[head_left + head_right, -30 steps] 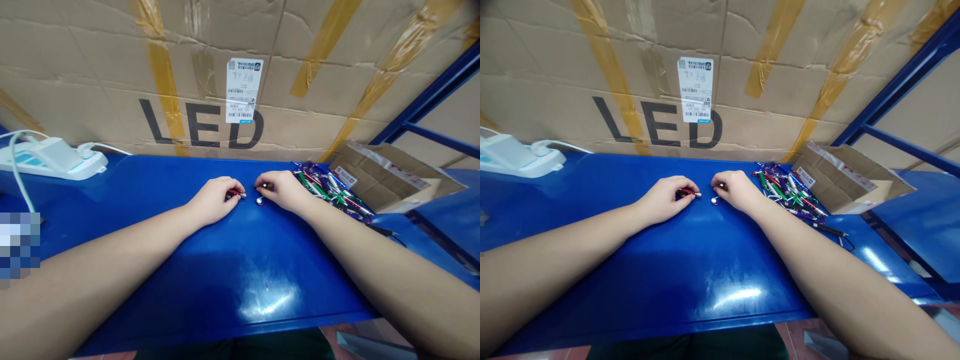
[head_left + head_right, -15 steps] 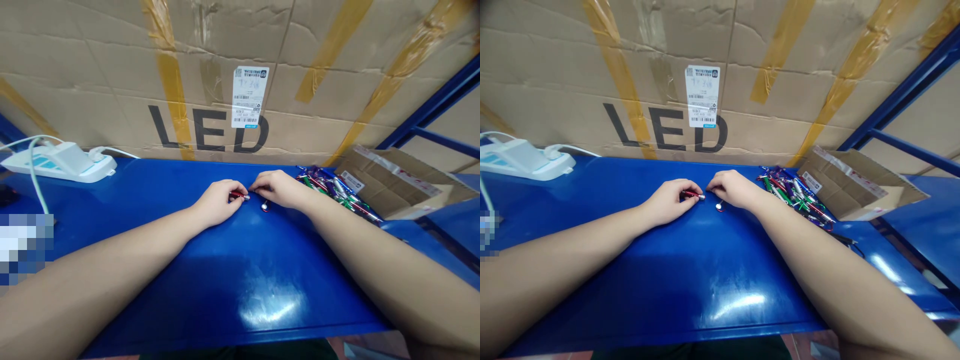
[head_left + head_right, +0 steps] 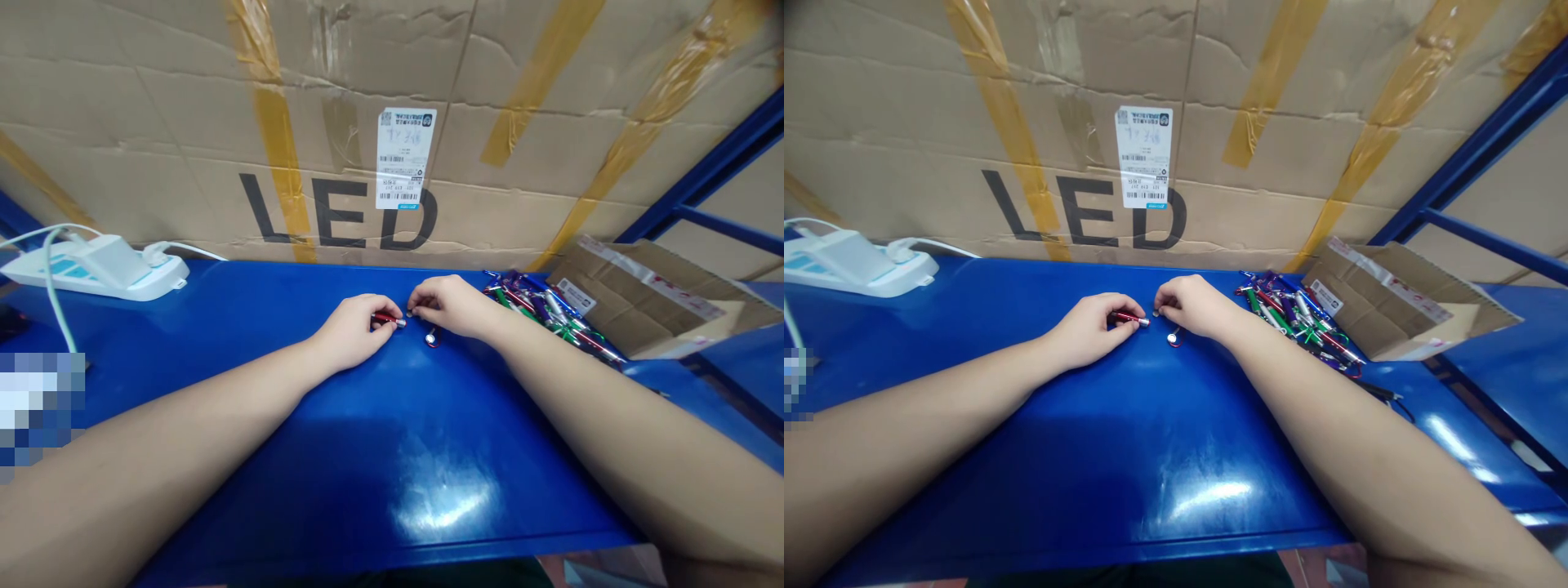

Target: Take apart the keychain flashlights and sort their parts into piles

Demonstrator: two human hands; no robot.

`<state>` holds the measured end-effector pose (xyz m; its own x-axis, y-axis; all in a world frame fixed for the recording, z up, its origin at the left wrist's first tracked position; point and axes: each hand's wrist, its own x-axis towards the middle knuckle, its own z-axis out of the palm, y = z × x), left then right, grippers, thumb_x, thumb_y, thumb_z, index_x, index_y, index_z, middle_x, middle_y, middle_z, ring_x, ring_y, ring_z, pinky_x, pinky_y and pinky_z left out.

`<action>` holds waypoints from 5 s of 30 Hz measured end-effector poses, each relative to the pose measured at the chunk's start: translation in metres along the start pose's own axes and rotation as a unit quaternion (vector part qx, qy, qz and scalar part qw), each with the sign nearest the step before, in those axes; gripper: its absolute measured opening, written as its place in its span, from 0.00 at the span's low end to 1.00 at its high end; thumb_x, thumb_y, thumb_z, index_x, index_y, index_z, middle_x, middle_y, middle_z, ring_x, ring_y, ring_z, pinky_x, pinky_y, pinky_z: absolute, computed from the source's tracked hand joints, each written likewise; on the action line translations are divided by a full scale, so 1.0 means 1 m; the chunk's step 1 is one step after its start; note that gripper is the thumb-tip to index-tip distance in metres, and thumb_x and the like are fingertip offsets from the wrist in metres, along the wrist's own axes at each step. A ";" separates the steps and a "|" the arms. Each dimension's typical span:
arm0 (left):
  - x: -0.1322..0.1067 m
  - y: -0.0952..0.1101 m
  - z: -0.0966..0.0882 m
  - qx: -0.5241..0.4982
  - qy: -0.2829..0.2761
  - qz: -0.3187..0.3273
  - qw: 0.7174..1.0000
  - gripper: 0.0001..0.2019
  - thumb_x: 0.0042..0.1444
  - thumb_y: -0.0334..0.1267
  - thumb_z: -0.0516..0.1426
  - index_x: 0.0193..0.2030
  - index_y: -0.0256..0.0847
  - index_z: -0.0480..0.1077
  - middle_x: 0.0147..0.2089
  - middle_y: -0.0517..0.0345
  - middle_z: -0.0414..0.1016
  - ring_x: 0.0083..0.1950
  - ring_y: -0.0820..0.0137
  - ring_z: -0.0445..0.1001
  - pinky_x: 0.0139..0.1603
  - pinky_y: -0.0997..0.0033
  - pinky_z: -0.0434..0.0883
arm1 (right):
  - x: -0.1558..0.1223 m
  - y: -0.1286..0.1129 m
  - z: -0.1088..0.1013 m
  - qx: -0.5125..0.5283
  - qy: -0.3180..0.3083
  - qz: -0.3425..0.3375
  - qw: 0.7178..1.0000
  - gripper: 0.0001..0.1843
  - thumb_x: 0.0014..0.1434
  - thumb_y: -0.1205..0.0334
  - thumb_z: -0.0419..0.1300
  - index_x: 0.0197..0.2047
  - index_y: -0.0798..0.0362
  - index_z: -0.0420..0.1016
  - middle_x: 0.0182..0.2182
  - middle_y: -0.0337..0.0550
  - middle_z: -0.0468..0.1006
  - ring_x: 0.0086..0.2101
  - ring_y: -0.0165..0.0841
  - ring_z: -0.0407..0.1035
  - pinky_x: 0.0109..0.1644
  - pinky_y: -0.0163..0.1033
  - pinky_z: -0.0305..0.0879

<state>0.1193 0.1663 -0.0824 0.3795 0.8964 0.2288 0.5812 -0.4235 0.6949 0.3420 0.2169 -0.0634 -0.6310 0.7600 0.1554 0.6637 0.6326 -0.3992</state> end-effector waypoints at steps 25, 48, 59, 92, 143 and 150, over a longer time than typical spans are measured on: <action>0.000 0.000 0.000 0.052 0.048 -0.014 0.997 0.03 0.55 0.29 0.61 0.35 0.42 0.74 0.38 0.58 0.82 0.38 0.64 0.79 0.41 0.65 0.72 | -0.007 -0.006 0.005 -0.073 0.013 -0.046 0.996 0.08 0.63 0.67 0.66 0.44 0.52 0.87 0.38 0.47 0.76 0.40 0.38 0.74 0.48 0.41 0.68; -0.001 0.000 0.000 0.051 0.047 -0.011 0.998 0.04 0.55 0.28 0.62 0.34 0.42 0.74 0.38 0.58 0.82 0.39 0.64 0.78 0.41 0.65 0.72 | -0.008 -0.004 0.004 -0.080 0.039 0.007 0.996 0.06 0.58 0.71 0.65 0.33 0.53 0.82 0.35 0.44 0.83 0.34 0.35 0.74 0.42 0.38 0.66; 0.000 -0.005 0.003 0.025 0.046 -0.014 0.999 0.04 0.56 0.29 0.62 0.35 0.42 0.74 0.41 0.57 0.82 0.43 0.62 0.80 0.45 0.62 0.74 | -0.016 0.000 -0.007 -0.023 0.014 0.054 0.998 0.12 0.56 0.74 0.62 0.40 0.53 0.83 0.34 0.41 0.85 0.33 0.33 0.77 0.39 0.36 0.69; 0.000 -0.003 0.001 -0.002 0.049 -0.031 0.998 0.04 0.56 0.29 0.62 0.34 0.41 0.74 0.39 0.57 0.82 0.39 0.64 0.79 0.41 0.65 0.70 | 0.000 -0.001 -0.005 0.037 0.057 0.067 0.995 0.07 0.61 0.67 0.63 0.38 0.52 0.84 0.34 0.42 0.86 0.34 0.36 0.79 0.40 0.39 0.70; 0.002 -0.004 -0.003 -0.262 0.041 -0.040 0.963 0.07 0.55 0.27 0.53 0.39 0.42 0.65 0.34 0.62 0.71 0.29 0.75 0.70 0.32 0.73 0.68 | -0.034 0.000 -0.016 0.268 0.023 0.072 0.961 0.13 0.58 0.54 0.66 0.42 0.54 0.78 0.33 0.44 0.82 0.31 0.33 0.76 0.38 0.40 0.74; -0.009 0.011 0.002 -0.189 -0.021 -0.006 0.982 0.16 0.54 0.45 0.66 0.46 0.39 0.73 0.35 0.60 0.76 0.29 0.74 0.65 0.31 0.72 0.66 | -0.037 -0.040 0.003 0.323 0.083 0.046 0.942 0.11 0.59 0.55 0.68 0.41 0.52 0.76 0.30 0.41 0.81 0.28 0.32 0.75 0.35 0.39 0.73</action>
<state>0.1235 0.1530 -0.0781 0.4091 0.8911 0.1964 0.2793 -0.3272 0.9027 0.3379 0.1634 -0.0555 -0.4755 0.8539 0.2116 0.2953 0.3815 -0.8759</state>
